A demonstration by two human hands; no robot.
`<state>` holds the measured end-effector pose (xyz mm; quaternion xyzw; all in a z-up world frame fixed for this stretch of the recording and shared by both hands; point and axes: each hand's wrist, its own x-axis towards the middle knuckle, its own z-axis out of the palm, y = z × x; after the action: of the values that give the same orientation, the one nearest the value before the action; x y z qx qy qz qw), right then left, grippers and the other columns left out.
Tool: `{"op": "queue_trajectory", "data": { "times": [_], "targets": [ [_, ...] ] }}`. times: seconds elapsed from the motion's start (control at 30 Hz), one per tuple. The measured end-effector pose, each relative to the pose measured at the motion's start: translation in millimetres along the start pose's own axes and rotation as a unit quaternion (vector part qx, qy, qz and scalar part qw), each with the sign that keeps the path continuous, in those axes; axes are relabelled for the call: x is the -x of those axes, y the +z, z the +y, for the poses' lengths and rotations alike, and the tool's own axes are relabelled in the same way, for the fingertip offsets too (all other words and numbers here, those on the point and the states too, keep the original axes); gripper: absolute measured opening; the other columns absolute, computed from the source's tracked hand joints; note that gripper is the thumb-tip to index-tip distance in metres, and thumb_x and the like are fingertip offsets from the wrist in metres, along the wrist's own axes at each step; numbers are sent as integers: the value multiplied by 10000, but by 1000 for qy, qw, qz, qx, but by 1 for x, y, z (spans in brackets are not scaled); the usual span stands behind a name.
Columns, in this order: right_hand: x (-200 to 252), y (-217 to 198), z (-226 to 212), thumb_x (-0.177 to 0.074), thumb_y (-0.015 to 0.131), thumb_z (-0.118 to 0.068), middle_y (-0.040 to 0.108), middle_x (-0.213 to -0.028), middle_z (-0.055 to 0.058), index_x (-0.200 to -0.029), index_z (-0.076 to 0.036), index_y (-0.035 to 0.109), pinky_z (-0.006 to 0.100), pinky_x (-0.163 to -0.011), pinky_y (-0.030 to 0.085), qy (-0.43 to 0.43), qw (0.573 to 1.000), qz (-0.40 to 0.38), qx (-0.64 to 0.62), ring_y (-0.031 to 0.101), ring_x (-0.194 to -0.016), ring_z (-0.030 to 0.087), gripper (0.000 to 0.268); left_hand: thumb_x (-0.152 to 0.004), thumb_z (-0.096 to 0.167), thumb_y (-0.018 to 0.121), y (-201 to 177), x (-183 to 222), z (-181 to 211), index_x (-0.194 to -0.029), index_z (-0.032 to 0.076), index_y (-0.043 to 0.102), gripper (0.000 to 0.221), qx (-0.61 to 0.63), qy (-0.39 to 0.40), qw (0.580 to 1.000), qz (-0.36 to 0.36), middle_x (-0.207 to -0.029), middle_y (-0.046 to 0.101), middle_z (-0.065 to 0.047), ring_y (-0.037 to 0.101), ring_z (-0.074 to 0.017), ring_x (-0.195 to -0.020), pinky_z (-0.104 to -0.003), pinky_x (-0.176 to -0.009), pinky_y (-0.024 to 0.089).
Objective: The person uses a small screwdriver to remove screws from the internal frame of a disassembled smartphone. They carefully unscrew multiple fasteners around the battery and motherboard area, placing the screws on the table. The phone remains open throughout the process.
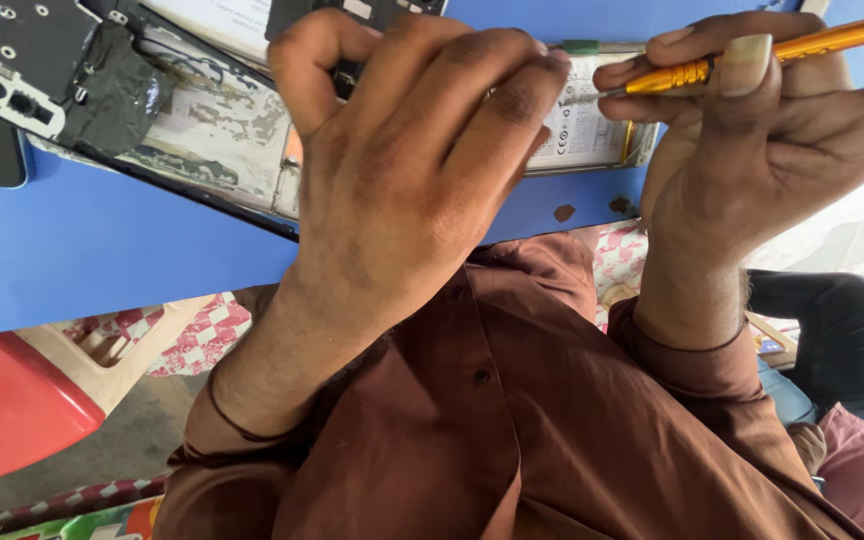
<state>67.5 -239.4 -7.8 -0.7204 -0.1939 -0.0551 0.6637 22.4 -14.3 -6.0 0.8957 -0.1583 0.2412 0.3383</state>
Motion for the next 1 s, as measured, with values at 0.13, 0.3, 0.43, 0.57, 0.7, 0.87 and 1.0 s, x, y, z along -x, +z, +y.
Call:
{"op": "queue_trajectory", "data": {
  "times": [0.13,0.3,0.43,0.57,0.7,0.87,1.0],
  "targets": [
    [-2,4,1,-1290,579,-126,664,-1028,265,-1520,-33,191,405,-696,678,26,999,1,-46,718,-763,327,461,-966,138,818,-2,-4,-4,-1221,76,679,297,33,23,999,-3,-1211,661,27,594,-113,-1096,-400,-1004,261],
    [0,4,7,-1114,512,-51,645,-901,353,-1464,160,251,474,-578,641,171,970,160,-69,691,-638,412,485,-944,138,798,0,-1,-8,-1218,94,679,302,28,24,999,-16,-1206,662,41,593,-111,-1114,-396,-1006,260],
    [4,1,11,-1289,583,-153,676,-1030,296,-1380,112,425,438,-670,674,52,997,17,-58,733,-779,389,322,-977,105,758,5,3,-10,-1220,93,675,257,27,25,999,-15,-1218,659,32,590,-117,-1148,-395,-1019,254],
    [7,0,10,-1281,570,-210,681,-1038,279,-1226,161,542,398,-664,666,43,999,-2,-15,736,-788,364,376,-996,85,730,9,4,-11,-1183,94,685,193,35,29,999,-3,-1181,668,24,595,-116,-1132,-398,-1023,248],
    [6,3,9,-1279,574,-218,675,-1022,285,-1184,171,550,405,-647,662,42,999,4,-9,732,-770,364,401,-1025,70,731,9,6,-13,-1125,90,698,106,45,32,998,1,-1113,681,33,610,-104,-1074,-404,-1020,245],
    [5,3,7,-1269,564,-216,679,-1005,284,-1156,177,577,408,-650,662,43,999,-1,-3,740,-765,366,409,-1009,67,711,11,8,-16,-1119,86,700,112,51,40,998,10,-1115,690,24,614,-104,-1081,-400,-1030,242],
    [5,4,8,-1270,565,-198,673,-1008,291,-1167,183,565,418,-656,666,39,999,6,-12,737,-771,375,395,-1008,68,721,12,8,-15,-1108,92,701,105,44,34,998,13,-1119,699,15,624,-115,-1119,-398,-1027,246]
  ]
}}
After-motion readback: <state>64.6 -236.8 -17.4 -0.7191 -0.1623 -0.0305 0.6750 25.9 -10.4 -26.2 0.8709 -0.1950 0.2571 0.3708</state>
